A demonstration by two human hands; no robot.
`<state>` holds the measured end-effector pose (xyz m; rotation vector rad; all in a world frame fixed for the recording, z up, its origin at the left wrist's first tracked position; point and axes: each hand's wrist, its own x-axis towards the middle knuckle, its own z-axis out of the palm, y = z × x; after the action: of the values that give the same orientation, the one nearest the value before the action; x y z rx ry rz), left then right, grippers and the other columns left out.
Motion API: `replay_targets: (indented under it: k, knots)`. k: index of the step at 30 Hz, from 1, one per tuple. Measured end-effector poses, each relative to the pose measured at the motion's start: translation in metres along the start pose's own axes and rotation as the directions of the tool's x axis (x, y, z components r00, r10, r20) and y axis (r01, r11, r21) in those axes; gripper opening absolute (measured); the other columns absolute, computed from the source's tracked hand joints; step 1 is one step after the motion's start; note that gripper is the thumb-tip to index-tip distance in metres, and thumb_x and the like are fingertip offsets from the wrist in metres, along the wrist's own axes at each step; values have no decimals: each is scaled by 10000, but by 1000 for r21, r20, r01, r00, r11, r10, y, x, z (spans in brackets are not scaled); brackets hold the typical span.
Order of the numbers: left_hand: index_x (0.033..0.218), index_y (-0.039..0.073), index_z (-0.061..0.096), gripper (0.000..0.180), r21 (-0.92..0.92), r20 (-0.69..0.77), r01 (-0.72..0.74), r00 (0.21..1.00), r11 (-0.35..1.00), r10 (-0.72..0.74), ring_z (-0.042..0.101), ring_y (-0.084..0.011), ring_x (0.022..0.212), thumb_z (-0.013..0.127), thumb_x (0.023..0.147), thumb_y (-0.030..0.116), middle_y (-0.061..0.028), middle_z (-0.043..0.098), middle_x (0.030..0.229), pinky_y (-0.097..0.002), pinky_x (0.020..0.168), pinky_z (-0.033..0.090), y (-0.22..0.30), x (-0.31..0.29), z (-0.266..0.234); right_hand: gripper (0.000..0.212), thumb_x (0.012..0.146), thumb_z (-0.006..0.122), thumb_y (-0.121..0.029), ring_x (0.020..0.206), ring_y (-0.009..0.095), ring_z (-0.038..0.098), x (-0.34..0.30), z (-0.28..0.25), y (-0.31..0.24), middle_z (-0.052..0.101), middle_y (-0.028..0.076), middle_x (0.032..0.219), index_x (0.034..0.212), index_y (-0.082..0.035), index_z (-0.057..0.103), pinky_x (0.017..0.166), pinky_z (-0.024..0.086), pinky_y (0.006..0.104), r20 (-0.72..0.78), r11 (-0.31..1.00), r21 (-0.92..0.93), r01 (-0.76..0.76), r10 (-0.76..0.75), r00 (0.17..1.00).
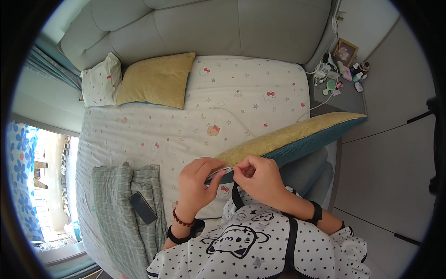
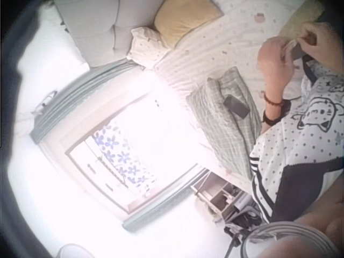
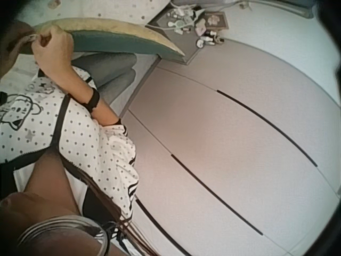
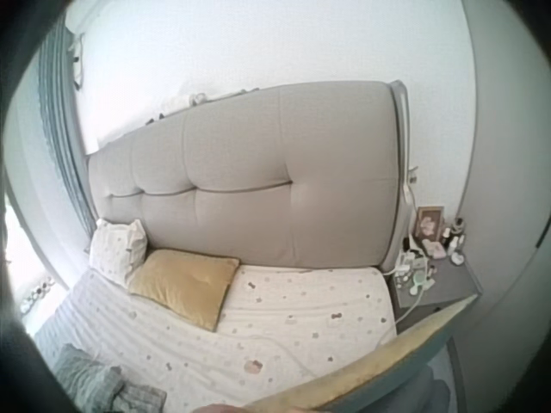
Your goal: The person removes a pillow from its cover, places the bare pillow on the bed, and then inserts it into a new cover. They repeat this process with a second pillow, zipping each cover closed and arranging the pillows on the bed.
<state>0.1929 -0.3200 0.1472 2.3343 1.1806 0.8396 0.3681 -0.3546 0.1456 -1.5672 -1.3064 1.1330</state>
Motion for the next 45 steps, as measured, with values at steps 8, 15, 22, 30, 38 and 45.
replay_targets:
  k: [8,15,22,30,38,45]
  knots:
    - [854,112,674,189,31,-58,-64,996,997,66,585,-225,761,744,684,69,-15,611,854,-340,675,454,-1,1,3,144,798,682,-135,536,173,627,1,3,2,642,80,613,782,2,639,519,471,288,50,984,162,-75,67,996]
    - [816,106,657,211,176,-68,-92,992,980,106,534,-218,785,756,641,41,-12,573,832,-341,724,404,4,9,11,169,759,745,-155,645,192,601,8,-6,6,615,52,687,851,-33,670,607,467,303,68,887,-294,355,-351,934]
    - [759,98,622,132,194,-199,14,980,981,25,539,-226,832,744,715,74,-22,583,884,-358,788,379,8,11,21,310,753,722,-163,1025,222,586,34,-34,33,658,43,1051,1048,-81,674,959,377,421,164,617,-485,619,-631,758]
    - [723,90,603,131,207,-330,140,942,968,-65,536,-235,882,731,730,64,-35,602,958,-371,852,338,4,-3,28,168,736,735,-162,981,164,600,36,-21,50,704,-26,982,895,-112,714,903,398,355,31,721,-419,552,-596,802]
    - [720,74,571,145,202,-348,220,927,954,-140,527,-245,910,713,742,70,-54,604,979,-379,865,336,-2,-9,17,282,692,761,-166,940,220,585,41,-16,35,648,22,986,947,-79,677,868,411,357,47,639,-411,650,-697,715]
    - [799,57,573,92,91,-246,226,949,970,-198,563,-271,925,661,774,68,-92,618,1018,-376,861,371,-5,-11,6,243,695,768,-217,781,227,549,44,25,22,555,35,814,839,-69,639,723,414,342,79,639,-340,690,-712,698]
